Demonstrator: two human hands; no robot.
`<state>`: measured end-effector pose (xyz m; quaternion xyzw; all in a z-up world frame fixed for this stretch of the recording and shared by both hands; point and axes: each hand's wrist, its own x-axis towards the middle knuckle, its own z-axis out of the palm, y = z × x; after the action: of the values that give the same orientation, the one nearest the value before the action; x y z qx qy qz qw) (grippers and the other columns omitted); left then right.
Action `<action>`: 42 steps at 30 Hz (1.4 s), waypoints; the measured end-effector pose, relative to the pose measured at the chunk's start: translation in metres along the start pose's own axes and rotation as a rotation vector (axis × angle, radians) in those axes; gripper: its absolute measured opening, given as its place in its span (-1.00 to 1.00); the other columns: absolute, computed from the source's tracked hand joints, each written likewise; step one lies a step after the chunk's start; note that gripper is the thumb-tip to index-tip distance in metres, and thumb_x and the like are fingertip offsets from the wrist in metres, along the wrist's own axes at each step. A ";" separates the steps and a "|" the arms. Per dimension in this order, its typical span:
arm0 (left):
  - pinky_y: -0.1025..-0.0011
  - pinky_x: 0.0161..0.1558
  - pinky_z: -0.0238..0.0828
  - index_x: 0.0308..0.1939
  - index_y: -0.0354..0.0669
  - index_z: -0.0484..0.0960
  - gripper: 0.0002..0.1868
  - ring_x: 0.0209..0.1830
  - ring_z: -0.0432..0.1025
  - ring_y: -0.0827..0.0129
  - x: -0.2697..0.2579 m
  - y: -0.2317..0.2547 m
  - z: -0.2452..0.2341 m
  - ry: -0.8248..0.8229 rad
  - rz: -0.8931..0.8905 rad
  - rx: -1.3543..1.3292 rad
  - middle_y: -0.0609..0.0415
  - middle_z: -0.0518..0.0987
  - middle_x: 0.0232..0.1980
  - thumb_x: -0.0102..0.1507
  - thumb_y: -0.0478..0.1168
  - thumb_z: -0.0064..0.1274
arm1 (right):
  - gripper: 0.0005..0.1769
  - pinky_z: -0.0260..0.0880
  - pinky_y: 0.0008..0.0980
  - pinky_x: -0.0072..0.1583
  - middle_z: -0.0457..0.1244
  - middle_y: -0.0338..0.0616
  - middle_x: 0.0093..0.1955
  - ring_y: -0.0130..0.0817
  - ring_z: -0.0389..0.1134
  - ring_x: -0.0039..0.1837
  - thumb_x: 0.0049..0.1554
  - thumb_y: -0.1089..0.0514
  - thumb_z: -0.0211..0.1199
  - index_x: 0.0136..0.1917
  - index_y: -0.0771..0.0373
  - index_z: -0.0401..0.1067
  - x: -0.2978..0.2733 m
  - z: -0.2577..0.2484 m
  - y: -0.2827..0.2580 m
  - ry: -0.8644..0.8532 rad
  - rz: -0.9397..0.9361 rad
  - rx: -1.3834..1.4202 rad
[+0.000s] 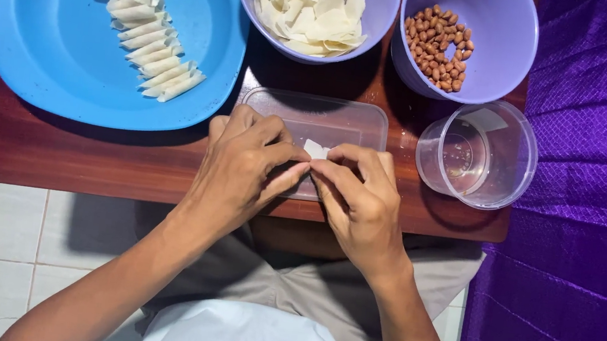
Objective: A person manually wraps individual peanuts in thin white strips to prepare snacks, working at a small wooden table.
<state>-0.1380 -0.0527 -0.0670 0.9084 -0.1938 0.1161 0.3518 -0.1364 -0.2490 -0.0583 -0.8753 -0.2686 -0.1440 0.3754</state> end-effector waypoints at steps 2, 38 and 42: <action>0.31 -0.09 0.12 -0.19 0.13 0.74 -0.89 -0.15 0.27 0.25 0.002 0.001 -0.002 -0.005 -0.003 -0.006 0.21 0.45 -0.28 0.33 -0.07 0.13 | -0.90 0.41 -0.28 0.12 0.33 -0.14 0.01 -0.16 0.35 0.07 0.20 0.26 0.36 0.01 0.16 0.60 0.002 0.000 0.000 0.005 -0.012 -0.015; 0.26 -0.13 0.12 -0.17 0.15 0.68 -0.88 -0.12 0.29 0.25 0.007 -0.002 0.002 -0.007 0.071 0.104 0.20 0.42 -0.21 0.36 -0.05 0.06 | -0.95 0.41 -0.22 0.13 0.33 -0.10 0.03 -0.10 0.36 0.09 0.21 0.22 0.34 -0.03 0.20 0.58 0.002 0.008 0.002 0.094 -0.009 -0.061; 0.24 -0.14 0.11 -0.18 0.13 0.70 -0.87 -0.15 0.30 0.23 0.006 -0.001 0.003 0.019 0.085 0.106 0.18 0.44 -0.23 0.35 -0.05 0.07 | -0.92 0.42 -0.18 0.14 0.33 -0.09 0.03 -0.09 0.36 0.10 0.20 0.21 0.36 -0.01 0.18 0.57 0.000 0.007 0.002 0.086 -0.008 -0.051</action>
<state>-0.1322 -0.0552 -0.0681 0.9157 -0.2223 0.1495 0.2996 -0.1351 -0.2444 -0.0643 -0.8765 -0.2518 -0.1899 0.3637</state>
